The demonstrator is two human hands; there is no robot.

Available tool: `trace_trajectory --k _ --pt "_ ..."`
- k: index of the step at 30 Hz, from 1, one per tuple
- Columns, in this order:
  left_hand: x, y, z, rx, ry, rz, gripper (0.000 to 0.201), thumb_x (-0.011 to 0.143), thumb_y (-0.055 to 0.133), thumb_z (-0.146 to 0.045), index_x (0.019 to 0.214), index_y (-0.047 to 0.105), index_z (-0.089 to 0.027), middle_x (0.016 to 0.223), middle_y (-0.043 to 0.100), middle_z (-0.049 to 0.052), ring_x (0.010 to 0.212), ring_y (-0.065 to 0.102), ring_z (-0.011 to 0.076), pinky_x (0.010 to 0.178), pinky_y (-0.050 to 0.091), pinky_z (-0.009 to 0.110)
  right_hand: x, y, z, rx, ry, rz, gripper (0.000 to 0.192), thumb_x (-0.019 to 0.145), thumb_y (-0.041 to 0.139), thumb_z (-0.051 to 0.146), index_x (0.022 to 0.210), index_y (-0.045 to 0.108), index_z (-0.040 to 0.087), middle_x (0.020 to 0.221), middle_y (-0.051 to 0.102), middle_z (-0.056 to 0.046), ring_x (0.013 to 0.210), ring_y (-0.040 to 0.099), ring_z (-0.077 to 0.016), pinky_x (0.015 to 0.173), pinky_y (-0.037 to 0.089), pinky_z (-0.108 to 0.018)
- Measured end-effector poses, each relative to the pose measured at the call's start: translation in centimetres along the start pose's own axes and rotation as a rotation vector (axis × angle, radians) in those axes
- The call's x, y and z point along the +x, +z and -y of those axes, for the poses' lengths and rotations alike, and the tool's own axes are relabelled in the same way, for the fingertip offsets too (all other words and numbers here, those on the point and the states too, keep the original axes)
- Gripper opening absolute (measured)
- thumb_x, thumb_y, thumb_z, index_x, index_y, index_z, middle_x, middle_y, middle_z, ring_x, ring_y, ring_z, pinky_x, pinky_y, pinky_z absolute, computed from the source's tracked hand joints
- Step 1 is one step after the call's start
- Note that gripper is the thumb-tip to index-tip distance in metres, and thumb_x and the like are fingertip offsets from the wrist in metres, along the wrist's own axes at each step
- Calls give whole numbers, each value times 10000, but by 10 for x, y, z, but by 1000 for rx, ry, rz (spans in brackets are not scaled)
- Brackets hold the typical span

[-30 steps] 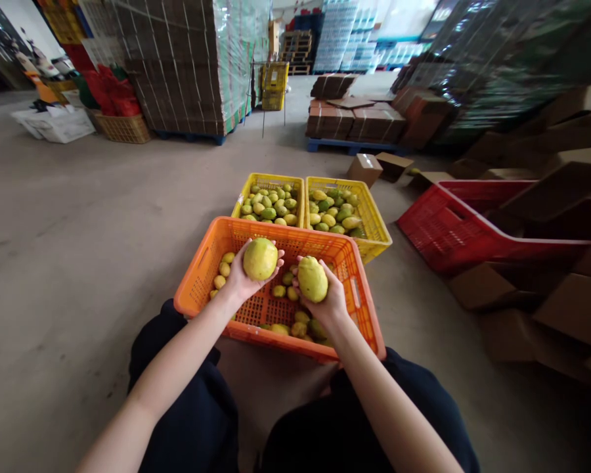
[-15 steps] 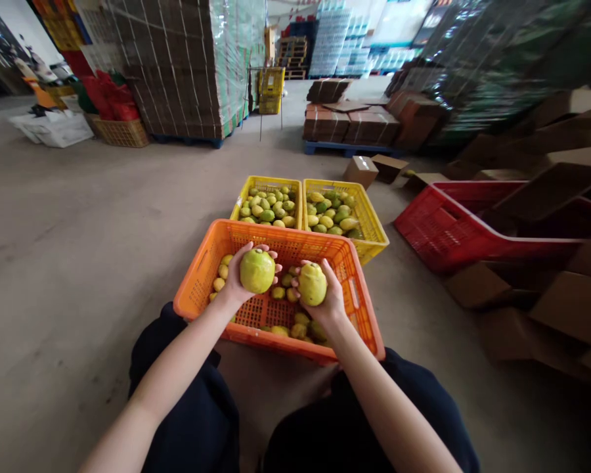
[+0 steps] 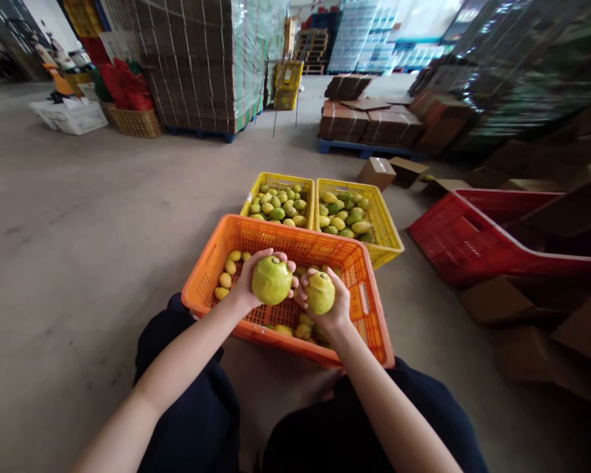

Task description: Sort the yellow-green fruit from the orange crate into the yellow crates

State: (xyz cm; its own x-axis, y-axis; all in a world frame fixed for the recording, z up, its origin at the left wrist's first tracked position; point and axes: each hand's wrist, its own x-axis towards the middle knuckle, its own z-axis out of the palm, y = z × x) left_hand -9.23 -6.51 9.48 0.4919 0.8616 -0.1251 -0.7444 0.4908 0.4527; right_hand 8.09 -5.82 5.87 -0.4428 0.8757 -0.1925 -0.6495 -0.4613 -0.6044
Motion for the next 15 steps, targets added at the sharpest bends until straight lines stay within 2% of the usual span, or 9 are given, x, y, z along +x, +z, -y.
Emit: trace_trajectory --k 2,4,7,9,12,15 --pt "6 1 1 -140 -24 -169 211 872 504 -325 822 637 -169 803 686 57 685 677 217 561 534 316 12 -5 -7 12 57 -124 222 849 543 386 819 636 186 676 678 -16 505 606 -145 449 498 -249" --pt "12 -3 3 -227 -33 -385 197 873 512 -313 890 644 -167 817 702 59 730 689 218 602 549 319 24 -11 -17 -6 134 -262 184 880 518 352 840 611 198 662 679 -3 517 613 -144 503 519 -255" --pt "19 -11 3 -243 -30 -672 237 884 498 -347 916 635 -156 748 695 63 686 685 209 602 556 321 33 -23 -36 -62 289 -445 181 922 471 355 873 576 216 636 654 15 549 619 -139 551 523 -246" --pt "20 -14 -1 -230 -25 -730 257 891 483 -365 909 629 -154 725 691 63 668 687 209 584 554 317 33 -33 -51 -97 377 -517 173 939 437 330 874 544 211 612 622 15 537 611 -136 540 515 -237" --pt "17 -15 -12 -217 6 -695 236 881 499 -348 887 631 -152 728 696 64 674 697 211 583 554 314 36 -47 -68 -178 500 -587 120 920 431 249 882 522 181 582 574 0 480 583 -154 467 491 -248" --pt "15 -17 -24 -209 51 -680 224 872 510 -333 901 635 -150 735 699 61 679 699 209 581 551 309 65 -48 -63 -263 515 -594 111 884 484 225 969 525 165 628 575 -5 483 572 -159 442 494 -262"
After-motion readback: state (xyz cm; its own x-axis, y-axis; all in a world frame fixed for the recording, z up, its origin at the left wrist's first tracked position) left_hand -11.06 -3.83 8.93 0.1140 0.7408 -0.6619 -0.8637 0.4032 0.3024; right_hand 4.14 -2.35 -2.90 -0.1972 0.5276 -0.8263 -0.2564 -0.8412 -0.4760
